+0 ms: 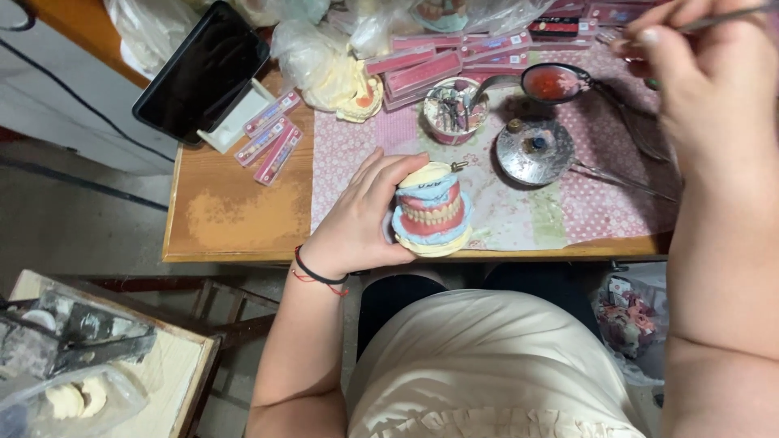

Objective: The person is refining the gum area of a dental model by carving details with a metal tool and applying liquid from a squeeze bottle.

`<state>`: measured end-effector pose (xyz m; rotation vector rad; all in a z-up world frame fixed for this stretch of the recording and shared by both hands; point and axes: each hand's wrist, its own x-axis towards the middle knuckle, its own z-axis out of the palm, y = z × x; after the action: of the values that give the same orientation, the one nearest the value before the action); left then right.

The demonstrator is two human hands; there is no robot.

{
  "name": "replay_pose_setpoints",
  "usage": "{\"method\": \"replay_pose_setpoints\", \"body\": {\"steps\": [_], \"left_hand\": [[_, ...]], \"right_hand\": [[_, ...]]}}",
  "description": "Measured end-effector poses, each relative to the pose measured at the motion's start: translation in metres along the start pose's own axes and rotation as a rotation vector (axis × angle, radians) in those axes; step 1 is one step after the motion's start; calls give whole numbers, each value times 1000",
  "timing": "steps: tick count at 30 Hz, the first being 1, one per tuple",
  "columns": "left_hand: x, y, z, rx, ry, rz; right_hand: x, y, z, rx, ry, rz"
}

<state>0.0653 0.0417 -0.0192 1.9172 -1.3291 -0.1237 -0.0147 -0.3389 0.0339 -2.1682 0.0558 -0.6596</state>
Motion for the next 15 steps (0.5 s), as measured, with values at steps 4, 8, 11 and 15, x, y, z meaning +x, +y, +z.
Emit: {"method": "replay_pose_setpoints", "body": {"steps": [4,8,11,15], "left_hand": [[-1,0,-1,9,4,4],[-2,0,0,4,-15,25],[-1,0,0,-1,-15,27],[-2,-2,0,-24,-5,32]], "right_hand": [[-36,1,7,348,112,91],[-74,-28,35,506,156,0],[-92,-40,67,620,215,-64],[-110,-37,103,734,258,-43]]}}
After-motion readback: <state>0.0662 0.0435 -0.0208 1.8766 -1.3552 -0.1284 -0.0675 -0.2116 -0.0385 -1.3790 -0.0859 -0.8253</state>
